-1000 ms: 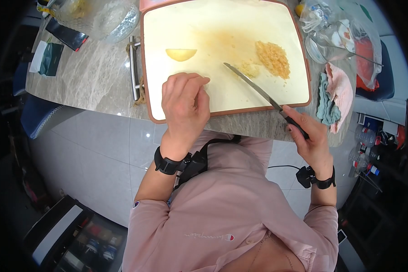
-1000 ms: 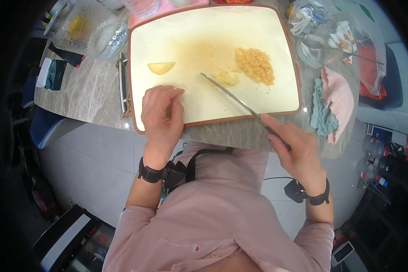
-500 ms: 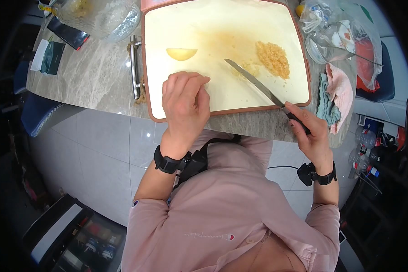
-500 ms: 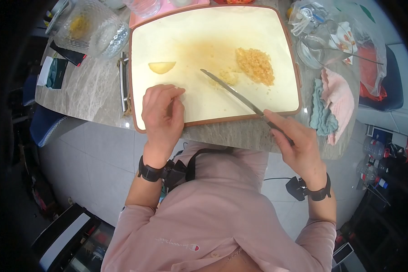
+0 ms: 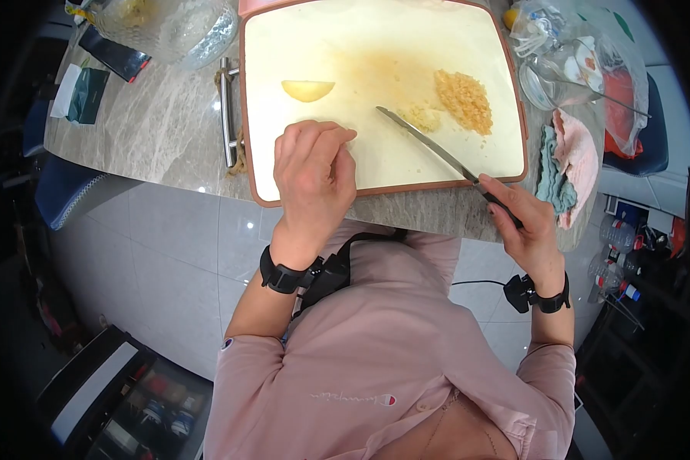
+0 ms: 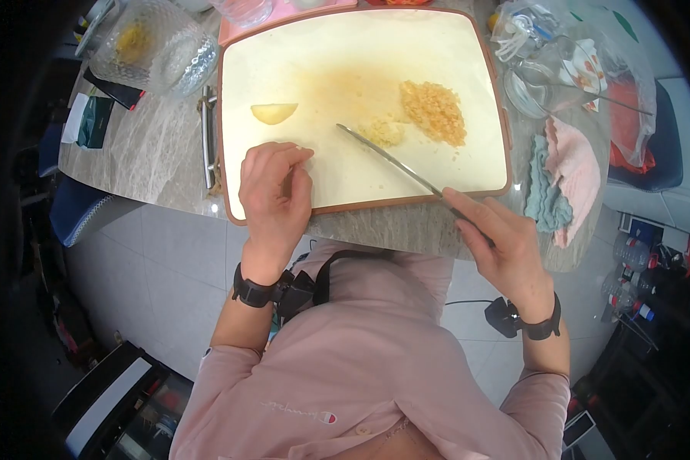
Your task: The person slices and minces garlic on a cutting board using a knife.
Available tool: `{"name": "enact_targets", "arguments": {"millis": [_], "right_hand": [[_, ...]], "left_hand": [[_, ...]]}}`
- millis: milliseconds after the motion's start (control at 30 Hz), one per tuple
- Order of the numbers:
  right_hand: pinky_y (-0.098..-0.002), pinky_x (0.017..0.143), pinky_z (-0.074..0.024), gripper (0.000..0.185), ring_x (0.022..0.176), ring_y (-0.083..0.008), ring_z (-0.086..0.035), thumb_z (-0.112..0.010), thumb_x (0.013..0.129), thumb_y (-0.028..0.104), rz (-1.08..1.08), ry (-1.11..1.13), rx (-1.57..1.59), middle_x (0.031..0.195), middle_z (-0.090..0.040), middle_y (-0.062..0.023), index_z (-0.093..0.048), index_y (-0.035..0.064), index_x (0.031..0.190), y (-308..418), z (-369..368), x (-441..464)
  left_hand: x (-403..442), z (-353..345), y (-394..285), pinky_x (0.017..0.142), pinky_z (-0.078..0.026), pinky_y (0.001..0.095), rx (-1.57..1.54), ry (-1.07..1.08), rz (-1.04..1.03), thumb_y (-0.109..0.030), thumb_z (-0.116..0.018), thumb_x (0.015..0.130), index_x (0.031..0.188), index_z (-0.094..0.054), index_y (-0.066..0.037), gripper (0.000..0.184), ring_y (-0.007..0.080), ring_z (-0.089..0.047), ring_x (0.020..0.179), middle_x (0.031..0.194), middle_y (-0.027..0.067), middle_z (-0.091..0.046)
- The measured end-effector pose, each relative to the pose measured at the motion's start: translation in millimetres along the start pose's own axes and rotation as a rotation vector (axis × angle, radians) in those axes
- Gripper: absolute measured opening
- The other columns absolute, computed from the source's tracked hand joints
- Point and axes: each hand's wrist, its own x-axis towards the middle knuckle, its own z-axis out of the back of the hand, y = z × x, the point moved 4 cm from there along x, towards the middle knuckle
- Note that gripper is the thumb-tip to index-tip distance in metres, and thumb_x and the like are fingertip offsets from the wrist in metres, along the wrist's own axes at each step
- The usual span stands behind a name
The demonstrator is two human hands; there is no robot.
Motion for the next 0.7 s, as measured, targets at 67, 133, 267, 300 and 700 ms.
{"name": "enact_targets", "arguments": {"millis": [67,133,267,300,700], "right_hand": [[-0.0349,0.053,-0.0450,0.047,0.057,-0.0242,-0.056,-0.069,0.085,-0.002,-0.014,0.009,-0.011,0.074,-0.058,-0.0094,-0.066,0.0117,0.130,0.9,0.6,-0.3],[-0.0353,0.054,-0.0454,0.047,0.058,-0.0245,-0.056,-0.069,0.085,-0.002,-0.016,0.010,-0.004,0.075,-0.059,-0.0097,-0.066,0.0116,0.130,1.7,1.1,0.3],[-0.0352,0.056,-0.0458,0.048,0.059,-0.0253,-0.057,-0.069,0.085,-0.003,-0.017,-0.011,0.021,0.076,-0.061,-0.0103,-0.066,0.0114,0.130,0.6,-0.1,-2.0],[-0.0351,0.056,-0.0458,0.048,0.060,-0.0254,-0.057,-0.069,0.084,-0.004,-0.020,-0.013,0.033,0.076,-0.061,-0.0105,-0.066,0.0113,0.130,-0.6,0.1,-3.2],[-0.0358,0.053,-0.0441,0.047,0.056,-0.0257,-0.055,-0.068,0.084,-0.003,-0.006,-0.051,-0.007,0.072,-0.057,-0.0105,-0.067,0.0108,0.128,5.9,-2.0,-13.3]], "left_hand": [[0.5,0.4,-0.5,0.079,-0.045,0.0374,0.000,-0.002,-0.006,0.010,-0.065,0.071,0.093,-0.069,-0.005,0.027,0.0269,-0.061,0.091,0.092,0.0066,-0.066],[0.3,0.2,-0.7,0.079,-0.045,0.0374,-0.002,-0.002,0.002,0.010,-0.065,0.072,0.093,-0.069,-0.005,0.027,0.0270,-0.061,0.091,0.092,0.0066,-0.066],[0.6,0.7,-1.7,0.079,-0.045,0.0374,0.001,-0.004,-0.004,0.010,-0.065,0.072,0.093,-0.069,-0.005,0.026,0.0269,-0.061,0.091,0.092,0.0064,-0.066],[0.0,0.5,-1.1,0.079,-0.045,0.0374,0.000,-0.006,-0.004,0.010,-0.065,0.072,0.093,-0.069,-0.005,0.026,0.0269,-0.061,0.091,0.092,0.0064,-0.066],[0.3,0.4,-1.9,0.078,-0.045,0.0378,0.007,-0.022,-0.008,0.008,-0.066,0.073,0.094,-0.069,-0.005,0.024,0.0274,-0.061,0.090,0.092,0.0068,-0.066]]}}
